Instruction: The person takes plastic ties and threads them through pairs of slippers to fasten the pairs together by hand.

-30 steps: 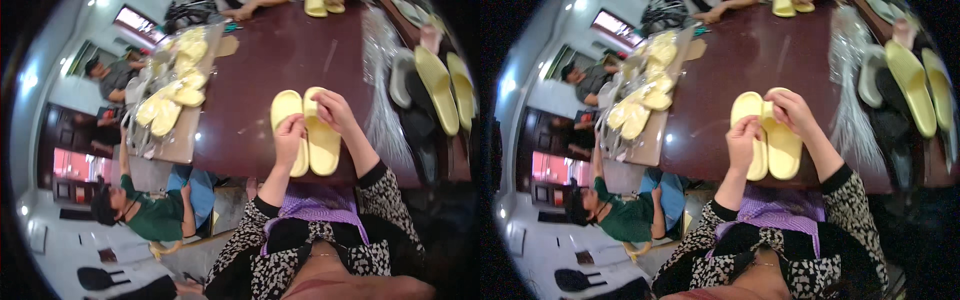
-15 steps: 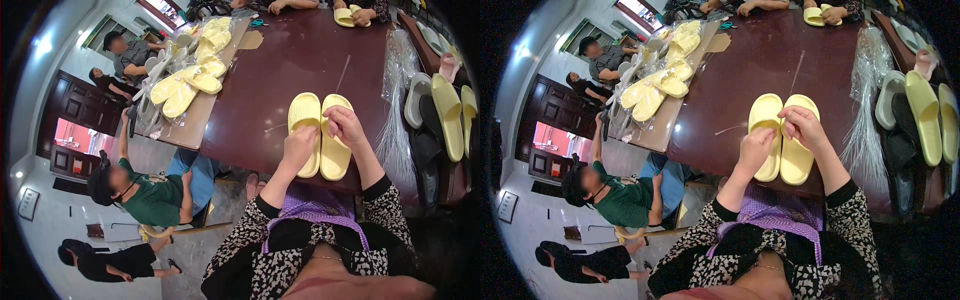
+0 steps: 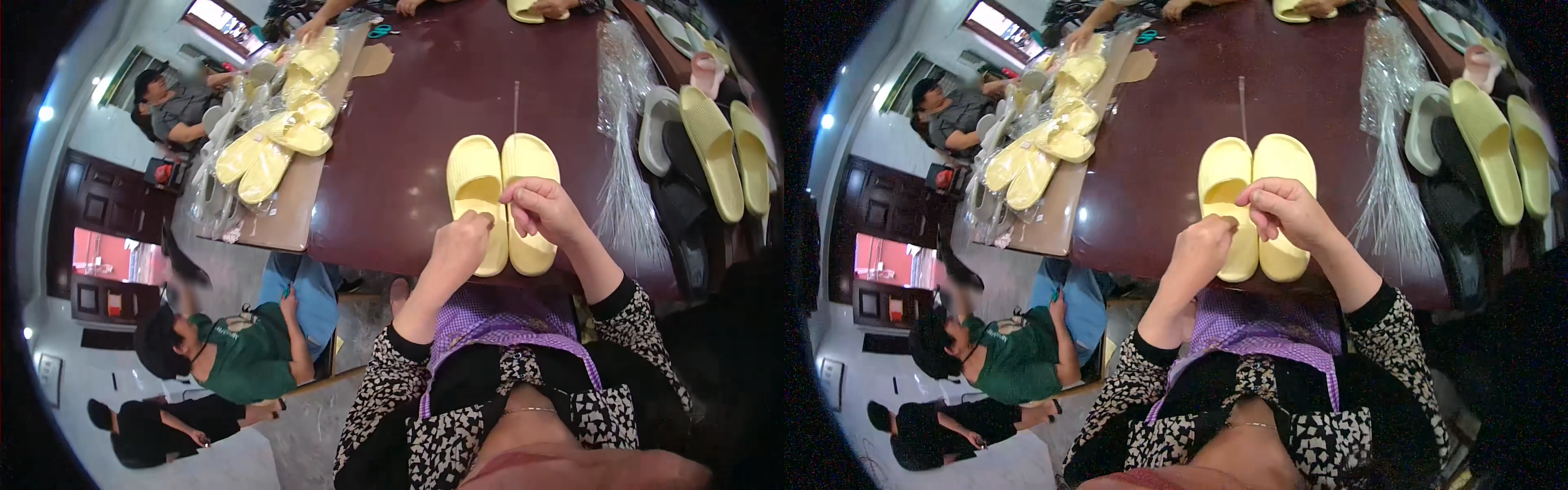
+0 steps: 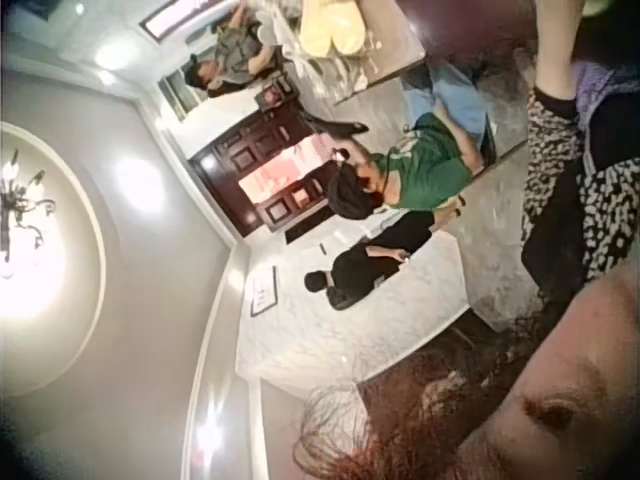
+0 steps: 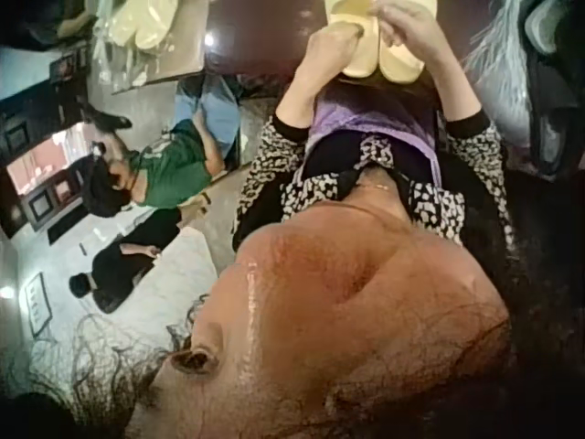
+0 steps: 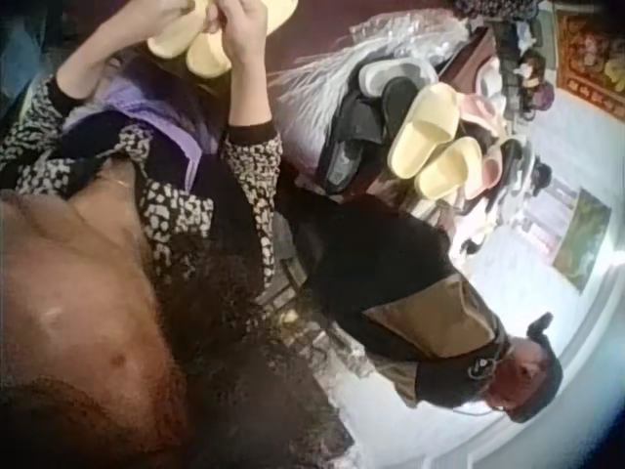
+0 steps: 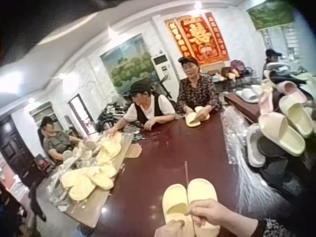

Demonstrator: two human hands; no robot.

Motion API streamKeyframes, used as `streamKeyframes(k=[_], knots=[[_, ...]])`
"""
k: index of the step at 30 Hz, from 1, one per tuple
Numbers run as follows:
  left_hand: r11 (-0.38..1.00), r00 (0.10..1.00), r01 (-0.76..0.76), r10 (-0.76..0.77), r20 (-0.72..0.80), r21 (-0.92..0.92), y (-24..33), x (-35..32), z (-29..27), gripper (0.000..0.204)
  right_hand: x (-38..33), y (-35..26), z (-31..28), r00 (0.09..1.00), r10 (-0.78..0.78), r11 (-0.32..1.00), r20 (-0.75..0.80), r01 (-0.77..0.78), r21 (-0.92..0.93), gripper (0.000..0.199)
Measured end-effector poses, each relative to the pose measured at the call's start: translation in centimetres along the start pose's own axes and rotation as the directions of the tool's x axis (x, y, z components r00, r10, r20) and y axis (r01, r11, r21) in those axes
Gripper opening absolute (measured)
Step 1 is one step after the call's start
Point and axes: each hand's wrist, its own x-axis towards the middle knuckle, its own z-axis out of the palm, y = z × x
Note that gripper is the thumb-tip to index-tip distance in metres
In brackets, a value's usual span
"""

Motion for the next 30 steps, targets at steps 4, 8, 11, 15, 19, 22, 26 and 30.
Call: streamKeyframes(k=[4,8,11,15,19,22,26,30], knots=[[0.980,0.987,-0.095,0.070,-0.143,-0.176,1.0,-0.8,-0.2,0.008,-1.2,0.7,-0.1,0.983,-0.016,0.996,-0.182,-0.001,-0.092,0.022],[0.952,0.971,-0.199,0.159,-0.180,-0.234,1.4,-2.5,0.8,0.012,-4.3,0.8,-1.0,0.960,0.063,0.934,-0.272,-0.153,-0.322,0.022],[0.920,0.936,-0.323,0.275,-0.221,-0.223,1.0,-3.8,2.2,0.017,-6.7,1.3,-1.5,0.929,0.180,0.882,-0.324,-0.298,-0.364,0.022],[0.917,0.939,-0.333,0.303,-0.162,-0.217,1.5,-5.4,3.0,0.021,-9.6,2.2,-1.4,0.840,0.385,0.839,-0.383,-0.491,-0.234,0.023],[0.910,0.944,-0.330,0.311,-0.112,-0.250,1.8,-5.9,3.3,0.016,-10.8,3.0,-1.6,0.760,0.512,0.788,-0.401,-0.601,-0.132,0.023],[0.895,0.931,-0.364,0.348,-0.109,-0.257,1.9,-5.8,3.5,0.017,-10.8,3.0,-1.7,0.740,0.545,0.764,-0.395,-0.632,-0.132,0.023],[0.938,0.958,-0.284,0.268,-0.106,-0.199,2.0,-5.2,3.5,0.015,-9.3,1.2,-1.8,0.721,0.531,0.742,-0.445,-0.650,-0.168,0.022],[0.973,0.974,-0.193,0.174,-0.143,-0.130,1.1,-3.1,3.8,0.010,-5.9,-0.5,-2.6,0.804,0.356,0.584,-0.476,-0.589,-0.559,0.023]])
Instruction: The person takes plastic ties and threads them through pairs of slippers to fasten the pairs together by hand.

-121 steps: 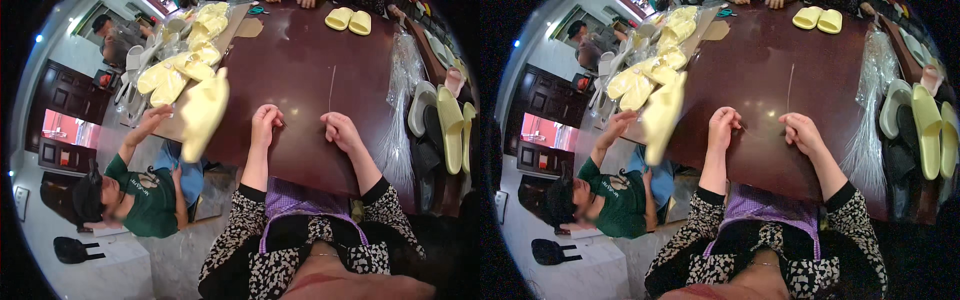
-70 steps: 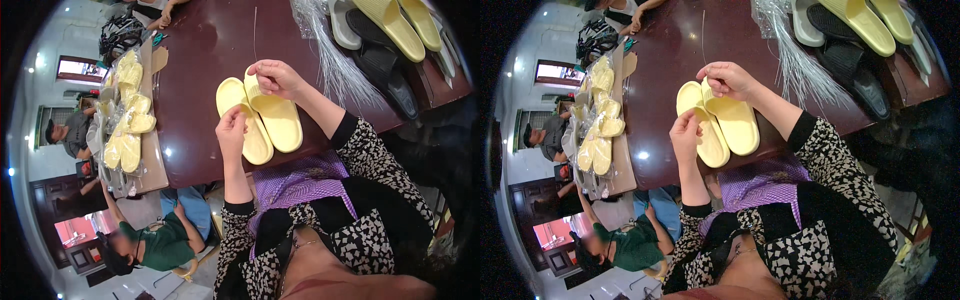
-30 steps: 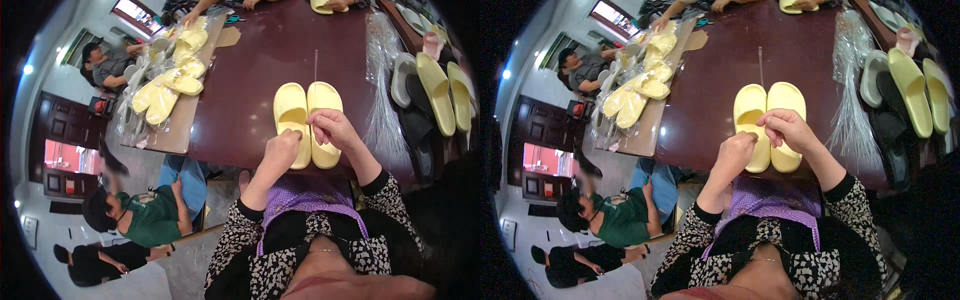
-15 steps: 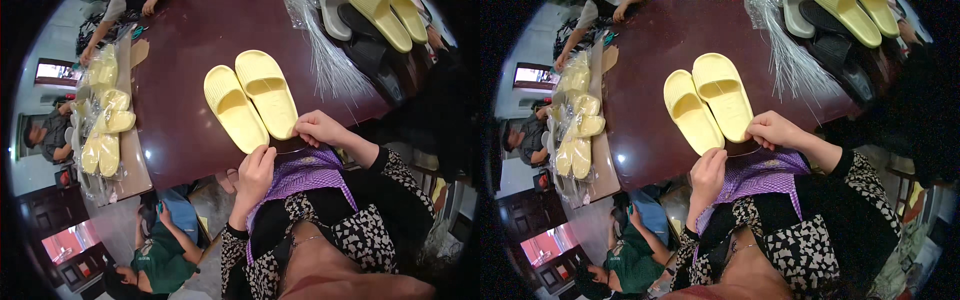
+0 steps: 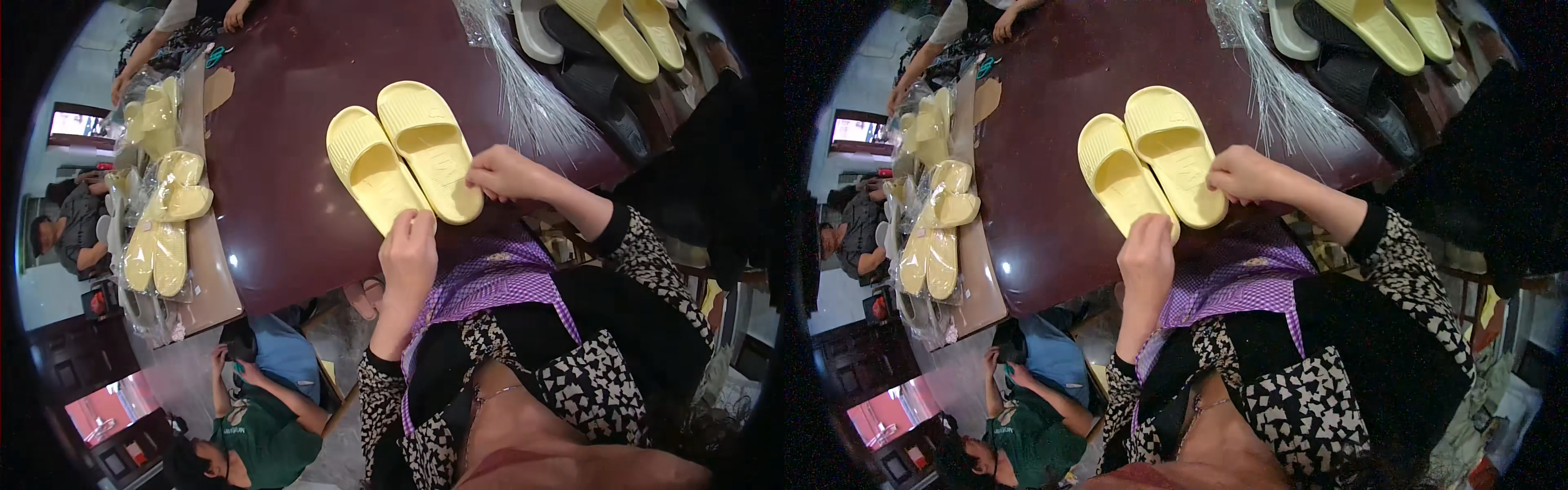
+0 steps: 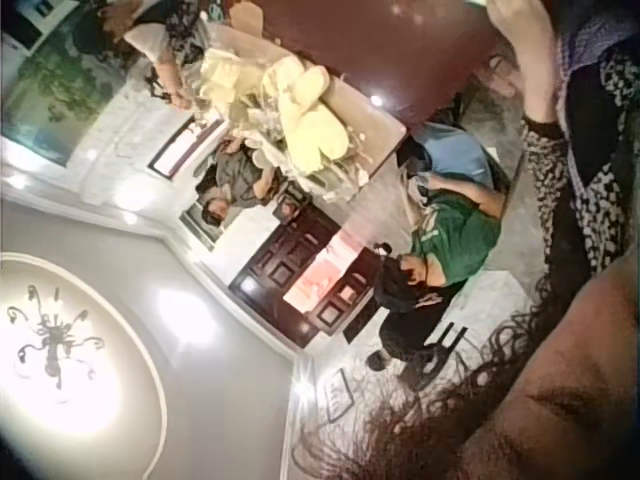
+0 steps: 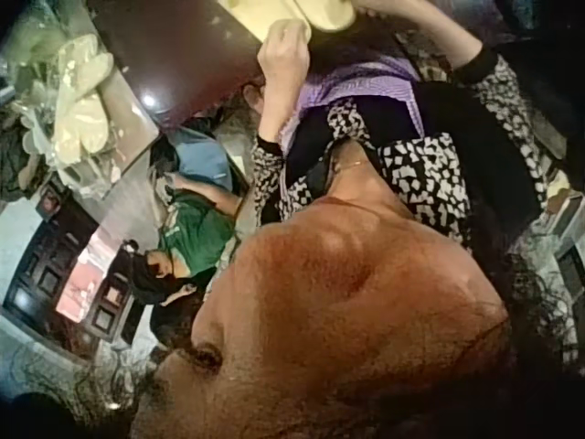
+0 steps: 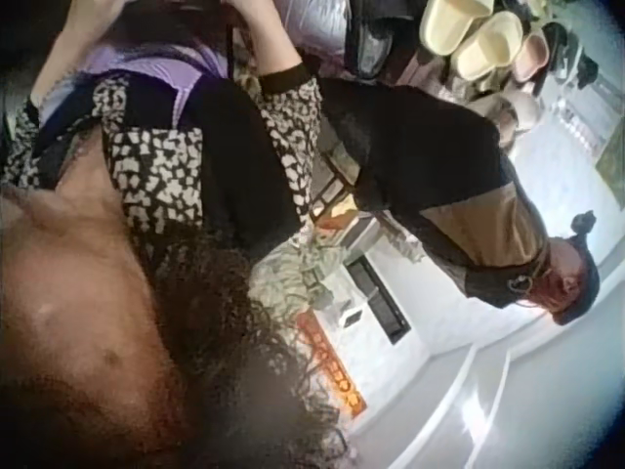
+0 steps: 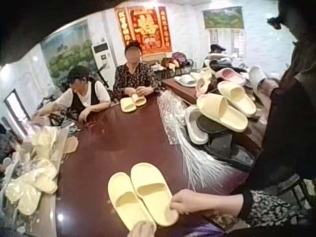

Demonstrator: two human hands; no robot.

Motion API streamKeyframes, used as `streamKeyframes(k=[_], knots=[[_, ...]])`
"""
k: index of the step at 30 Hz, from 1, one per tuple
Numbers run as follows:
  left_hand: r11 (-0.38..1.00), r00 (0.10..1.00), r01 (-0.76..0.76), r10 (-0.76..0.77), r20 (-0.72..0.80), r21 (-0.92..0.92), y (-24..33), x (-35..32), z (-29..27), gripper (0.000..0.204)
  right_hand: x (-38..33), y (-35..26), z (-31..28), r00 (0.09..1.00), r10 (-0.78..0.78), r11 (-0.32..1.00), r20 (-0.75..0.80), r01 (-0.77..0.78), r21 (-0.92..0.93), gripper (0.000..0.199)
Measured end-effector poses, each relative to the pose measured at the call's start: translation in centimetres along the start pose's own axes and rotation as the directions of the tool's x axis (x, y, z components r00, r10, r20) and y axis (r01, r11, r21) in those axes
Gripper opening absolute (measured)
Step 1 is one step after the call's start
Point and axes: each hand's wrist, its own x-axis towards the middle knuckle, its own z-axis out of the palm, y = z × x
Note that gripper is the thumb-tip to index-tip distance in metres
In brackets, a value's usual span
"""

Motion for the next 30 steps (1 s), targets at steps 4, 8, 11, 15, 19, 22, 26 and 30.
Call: streamKeyframes(k=[4,8,11,15,19,22,26,30], knots=[[0.999,0.998,0.030,-0.031,-0.050,-0.010,-1.1,2.5,-0.1,0.008,3.4,-0.3,0.4,0.970,-0.202,0.971,-0.138,0.179,-0.158,0.023],[0.999,0.995,0.023,-0.019,-0.094,0.038,-2.5,4.0,1.1,0.003,5.0,0.1,0.9,0.892,-0.366,0.903,-0.265,0.272,-0.333,0.023],[0.997,0.993,0.048,-0.041,-0.112,0.061,-3.2,4.3,1.2,0.005,5.1,0.2,1.7,0.781,-0.521,0.804,-0.343,0.315,-0.505,0.023],[0.992,0.990,0.112,-0.105,-0.097,0.064,-3.1,5.0,1.4,0.009,4.4,0.4,1.9,0.745,-0.523,0.830,-0.413,0.336,-0.445,0.022],[0.985,0.987,0.143,-0.135,-0.085,0.098,-3.4,5.5,1.7,0.011,4.0,0.7,1.5,0.617,-0.606,0.793,-0.503,0.413,-0.448,0.020],[0.979,0.987,0.146,-0.134,-0.094,0.140,-3.7,5.6,1.7,0.011,4.2,0.6,0.3,0.612,-0.581,0.813,-0.536,0.464,-0.351,0.024],[0.969,0.989,0.102,-0.074,-0.132,0.224,-4.3,5.7,2.0,0.009,4.6,-0.2,-1.7,0.633,-0.511,0.858,-0.581,0.417,-0.300,0.023],[0.934,0.984,0.015,0.049,-0.170,0.357,-4.9,5.4,2.4,0.006,8.4,-1.2,-4.2,0.574,-0.601,0.799,-0.556,0.435,-0.414,0.023]])
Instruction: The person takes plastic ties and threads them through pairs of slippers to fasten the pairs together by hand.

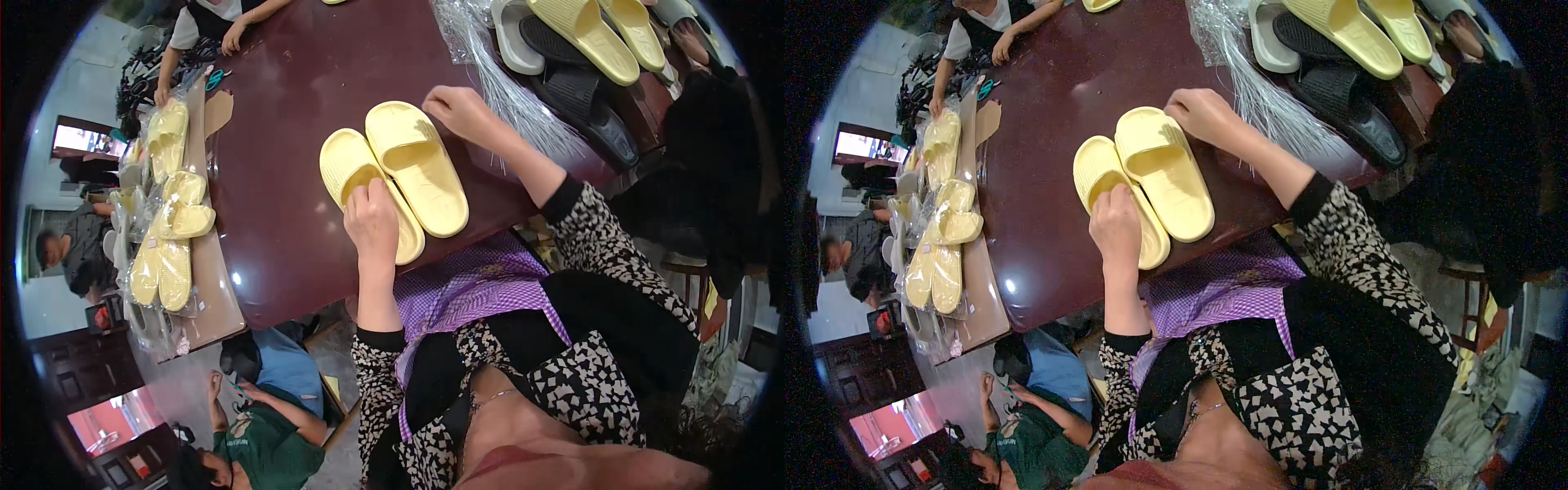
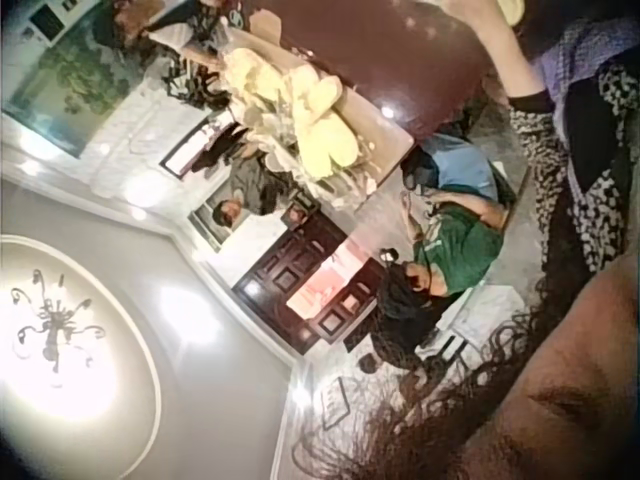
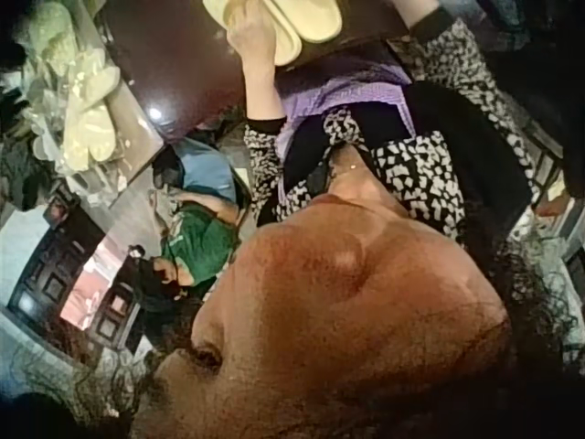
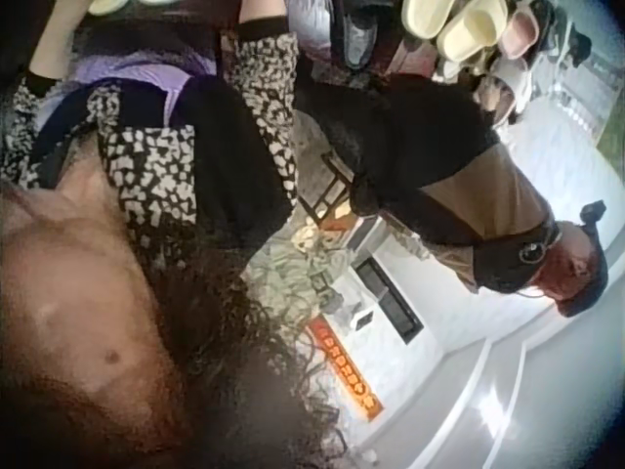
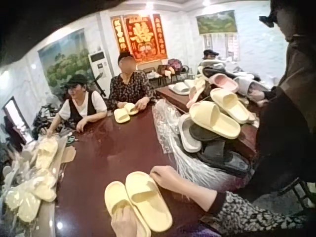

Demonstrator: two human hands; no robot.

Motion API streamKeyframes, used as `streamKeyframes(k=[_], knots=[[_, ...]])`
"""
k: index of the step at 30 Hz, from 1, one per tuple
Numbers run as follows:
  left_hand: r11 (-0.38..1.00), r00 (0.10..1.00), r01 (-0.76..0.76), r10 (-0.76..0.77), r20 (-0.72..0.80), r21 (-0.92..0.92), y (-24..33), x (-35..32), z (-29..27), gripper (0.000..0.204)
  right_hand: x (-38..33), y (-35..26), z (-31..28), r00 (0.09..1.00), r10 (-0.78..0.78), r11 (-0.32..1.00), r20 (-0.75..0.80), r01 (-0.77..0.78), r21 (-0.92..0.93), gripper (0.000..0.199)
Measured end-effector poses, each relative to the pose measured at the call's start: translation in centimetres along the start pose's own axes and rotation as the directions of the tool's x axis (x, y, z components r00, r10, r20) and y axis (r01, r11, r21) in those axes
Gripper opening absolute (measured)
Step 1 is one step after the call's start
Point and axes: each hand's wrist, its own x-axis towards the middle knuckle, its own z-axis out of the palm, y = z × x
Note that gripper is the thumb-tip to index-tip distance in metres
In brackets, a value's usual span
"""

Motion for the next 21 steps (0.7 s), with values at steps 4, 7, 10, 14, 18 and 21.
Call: streamKeyframes(k=[4,7,10,14,18,21], knots=[[0.997,0.998,-0.053,0.056,-0.036,0.063,0.2,0.1,0.5,0.005,4.8,2.1,1.7,0.997,0.000,0.996,0.081,0.007,-0.086,0.026],[0.996,0.998,-0.049,0.053,-0.045,0.071,0.2,-0.3,0.9,0.005,7.5,2.5,3.1,0.945,0.107,0.960,0.308,-0.017,-0.279,0.033],[0.991,0.995,-0.069,0.077,-0.068,0.115,0.0,-0.4,0.8,0.004,9.0,0.7,3.2,0.846,0.166,0.909,0.506,0.068,-0.412,0.033],[0.993,0.995,-0.046,0.055,-0.078,0.108,-0.1,-0.5,1.0,0.004,9.8,0.3,4.5,0.792,0.079,0.873,0.606,0.239,-0.426,0.032],[0.995,0.998,-0.028,0.033,-0.056,0.098,-0.1,-0.5,1.1,0.004,10.1,0.9,5.5,0.797,0.028,0.872,0.603,0.275,-0.404,0.030],[0.998,0.999,0.000,0.004,-0.049,0.066,0.0,-0.4,0.9,0.004,10.3,1.2,5.9,0.893,-0.125,0.957,0.431,0.223,-0.185,0.028]])
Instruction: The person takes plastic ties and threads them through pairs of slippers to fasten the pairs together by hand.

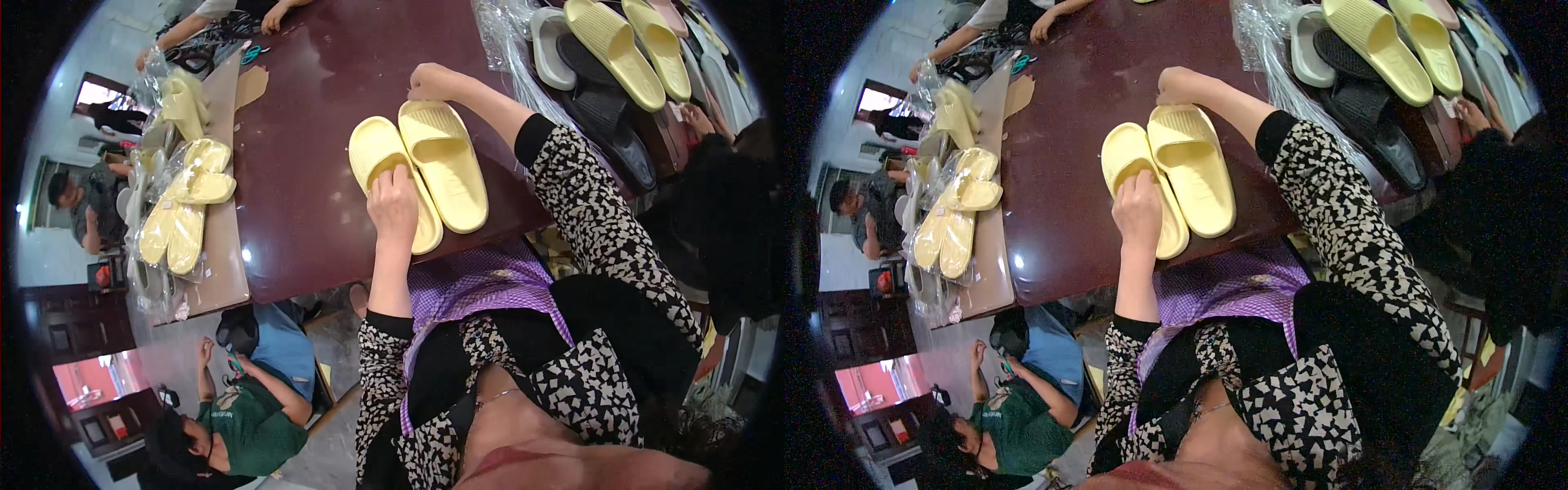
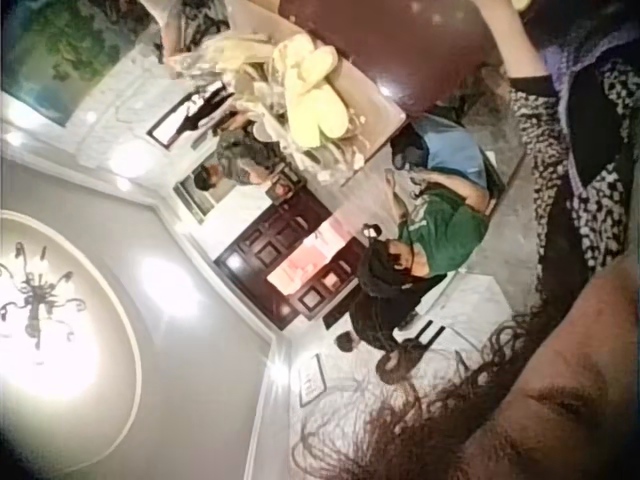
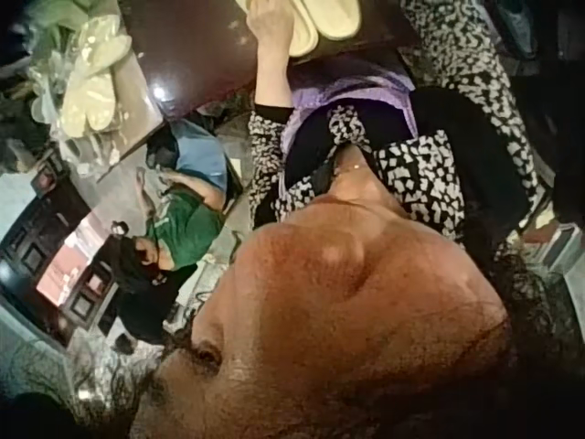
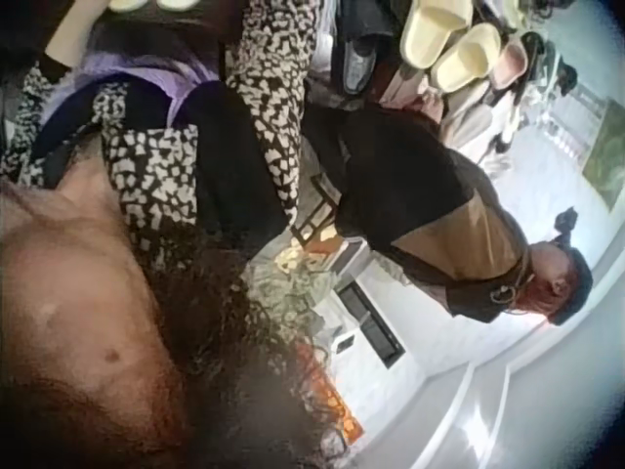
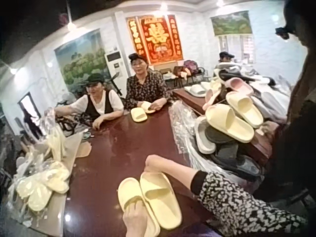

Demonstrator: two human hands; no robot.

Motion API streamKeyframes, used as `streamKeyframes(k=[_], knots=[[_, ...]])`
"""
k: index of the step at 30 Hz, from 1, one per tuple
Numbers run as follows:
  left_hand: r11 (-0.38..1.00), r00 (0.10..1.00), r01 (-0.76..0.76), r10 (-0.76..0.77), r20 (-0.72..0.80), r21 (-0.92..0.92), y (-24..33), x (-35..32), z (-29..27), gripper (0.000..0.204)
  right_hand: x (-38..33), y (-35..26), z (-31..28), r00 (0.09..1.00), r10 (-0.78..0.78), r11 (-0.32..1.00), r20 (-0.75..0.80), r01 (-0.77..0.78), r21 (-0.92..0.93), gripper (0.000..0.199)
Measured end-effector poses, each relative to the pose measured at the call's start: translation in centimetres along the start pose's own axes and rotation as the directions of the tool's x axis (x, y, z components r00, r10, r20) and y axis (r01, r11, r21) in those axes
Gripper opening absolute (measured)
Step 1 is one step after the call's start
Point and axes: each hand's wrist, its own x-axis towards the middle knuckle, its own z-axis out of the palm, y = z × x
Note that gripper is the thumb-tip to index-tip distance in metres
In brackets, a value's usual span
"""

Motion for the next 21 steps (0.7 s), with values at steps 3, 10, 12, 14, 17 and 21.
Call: streamKeyframes(k=[3,10,12,14,17,21], knots=[[0.995,0.998,0.056,-0.057,-0.003,-0.078,-0.3,0.0,0.2,0.006,0.7,-1.3,0.4,0.992,0.009,0.959,-0.123,0.026,0.283,0.025],[0.930,0.984,0.166,-0.180,-0.013,-0.327,-0.8,0.1,0.3,0.011,1.1,-7.4,1.4,1.000,-0.006,0.857,-0.016,0.014,0.516,0.020],[0.914,0.977,0.198,-0.213,-0.003,-0.353,-0.7,0.2,0.4,0.011,1.3,-8.2,2.1,0.993,-0.019,0.916,0.116,-0.029,0.400,0.021],[0.907,0.973,0.214,-0.231,-0.003,-0.364,-0.6,0.4,0.3,0.011,1.7,-8.4,2.4,0.983,-0.024,0.941,0.181,-0.039,0.336,0.021],[0.920,0.976,0.202,-0.217,-0.008,-0.336,-0.9,0.7,-0.1,0.012,2.6,-8.6,3.7,0.975,-0.099,0.975,0.196,0.056,0.216,0.022],[0.935,0.977,0.214,-0.208,0.052,-0.282,-1.3,0.5,0.8,0.015,3.1,-7.4,4.4,0.987,-0.159,0.944,0.016,0.147,0.295,0.023]])
